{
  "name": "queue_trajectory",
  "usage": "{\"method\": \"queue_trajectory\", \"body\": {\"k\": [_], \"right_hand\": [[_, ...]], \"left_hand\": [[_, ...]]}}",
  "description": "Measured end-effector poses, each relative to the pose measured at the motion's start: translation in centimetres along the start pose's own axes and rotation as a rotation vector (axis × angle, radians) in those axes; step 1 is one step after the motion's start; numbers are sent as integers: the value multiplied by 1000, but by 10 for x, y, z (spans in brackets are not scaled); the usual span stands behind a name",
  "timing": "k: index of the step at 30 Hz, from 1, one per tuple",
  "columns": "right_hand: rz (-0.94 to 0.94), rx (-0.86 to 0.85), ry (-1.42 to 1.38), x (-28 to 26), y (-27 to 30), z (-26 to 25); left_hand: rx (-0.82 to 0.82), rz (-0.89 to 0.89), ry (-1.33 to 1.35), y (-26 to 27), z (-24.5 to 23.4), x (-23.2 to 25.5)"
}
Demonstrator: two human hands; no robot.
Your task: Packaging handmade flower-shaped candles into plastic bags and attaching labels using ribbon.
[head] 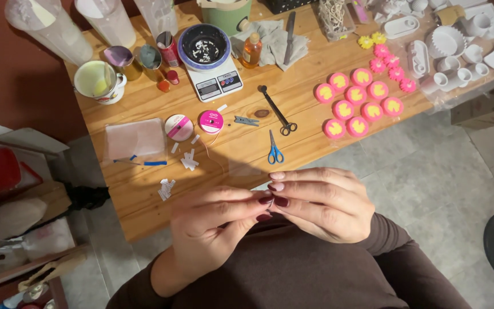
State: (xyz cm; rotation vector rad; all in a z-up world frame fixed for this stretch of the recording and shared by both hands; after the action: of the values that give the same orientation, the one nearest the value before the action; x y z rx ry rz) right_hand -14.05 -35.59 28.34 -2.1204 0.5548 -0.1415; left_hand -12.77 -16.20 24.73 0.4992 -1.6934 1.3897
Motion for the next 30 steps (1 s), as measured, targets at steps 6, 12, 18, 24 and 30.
{"method": "queue_trajectory", "body": {"k": [6,12,18,24,30], "right_hand": [[15,-29,-13,1,1,-2],[13,-28,-22,1,2,-1],[7,-13,-21,1,4,-1],[-10,-11,-6,0,4,0],[-28,24,-16,1,5,1]], "left_hand": [[-12,30,-32,0,1,2],[3,63,-40,0,2,2],[-8,51,-30,0,1,2],[-25,73,-12,0,2,4],[-7,83,-4,0,2,5]]}}
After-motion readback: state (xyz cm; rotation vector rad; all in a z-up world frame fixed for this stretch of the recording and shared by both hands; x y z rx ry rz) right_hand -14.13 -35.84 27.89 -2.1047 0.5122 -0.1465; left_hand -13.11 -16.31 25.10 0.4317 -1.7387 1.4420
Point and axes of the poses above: each hand's wrist, its own y-axis away from the middle knuckle, its own z-axis out of the palm, x = y × z, the point moved 4 cm from there along -y, towards the middle knuckle, and after that the axes turned 8 degrees about y, right-handed, at the moved point
